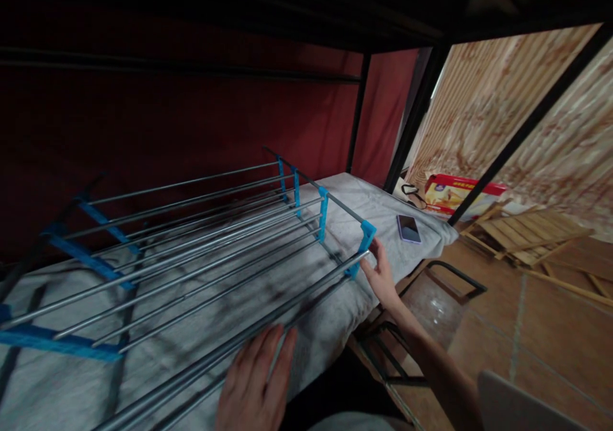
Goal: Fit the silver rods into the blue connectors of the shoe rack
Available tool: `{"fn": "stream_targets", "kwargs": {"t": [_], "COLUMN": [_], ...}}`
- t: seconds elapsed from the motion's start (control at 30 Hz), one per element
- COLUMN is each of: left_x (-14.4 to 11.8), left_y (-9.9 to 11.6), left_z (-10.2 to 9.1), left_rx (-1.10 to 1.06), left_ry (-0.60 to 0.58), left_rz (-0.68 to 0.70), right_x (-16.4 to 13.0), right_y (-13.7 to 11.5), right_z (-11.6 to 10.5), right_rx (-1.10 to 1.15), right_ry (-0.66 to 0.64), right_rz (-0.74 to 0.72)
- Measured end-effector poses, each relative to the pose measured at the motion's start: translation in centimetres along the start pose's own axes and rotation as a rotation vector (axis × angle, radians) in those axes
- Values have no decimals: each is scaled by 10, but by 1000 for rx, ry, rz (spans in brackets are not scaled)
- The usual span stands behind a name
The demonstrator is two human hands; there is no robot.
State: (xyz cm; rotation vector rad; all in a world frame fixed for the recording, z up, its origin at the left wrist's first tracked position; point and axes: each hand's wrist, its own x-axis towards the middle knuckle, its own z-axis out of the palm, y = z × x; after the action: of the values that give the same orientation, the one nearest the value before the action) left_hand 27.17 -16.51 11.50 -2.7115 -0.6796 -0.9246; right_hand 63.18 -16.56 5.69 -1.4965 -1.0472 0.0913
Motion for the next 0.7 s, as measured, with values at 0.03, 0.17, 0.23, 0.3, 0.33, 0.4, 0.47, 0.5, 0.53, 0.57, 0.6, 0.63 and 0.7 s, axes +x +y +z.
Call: {"fn": "stream_targets", "kwargs": {"t": [0.03,0.17,0.23,0.3,0.33,0.4,0.47,0.5,0.53,0.57,0.6,0.63,0.7], "left_x": [26,102,125,143,151,166,179,185,189,193,195,198,201], "left_y": [6,28,37,44,47,51,53,53,53,53,52,52,51], "left_z": [5,37,53,66,70,75,76,75,73,71,69,67,63], "left_rx": [16,7,2,5,4,-11,-35,-45,-52,-54,-55,-54,-57], "left_ry": [4,-106,-172,-212,-225,-257,-301,-326,-349,-367,-384,-397,-416], "left_rz": [9,36,23,1,-8,-28,-43,-52,-63,-79,-95,-111,-127], "right_x": [1,6,10,14,16,18,20,21,21,22,23,23,24], "right_y": [-1,-9,-13,-16,-17,-20,-21,-22,-22,-22,-22,-21,-21], "right_z": [1,3,2,1,1,1,2,2,3,3,3,3,4], "right_rx": [8,5,6,-1,-3,-4,8,18,31,46,62,77,110], "right_ry": [-22,-36,-31,-35,-40,-42,-39,-34,-28,-24,-21,-18,-16], "right_rz": [-11,-17,-17,-25,-30,-30,-15,-5,4,11,17,22,30]}}
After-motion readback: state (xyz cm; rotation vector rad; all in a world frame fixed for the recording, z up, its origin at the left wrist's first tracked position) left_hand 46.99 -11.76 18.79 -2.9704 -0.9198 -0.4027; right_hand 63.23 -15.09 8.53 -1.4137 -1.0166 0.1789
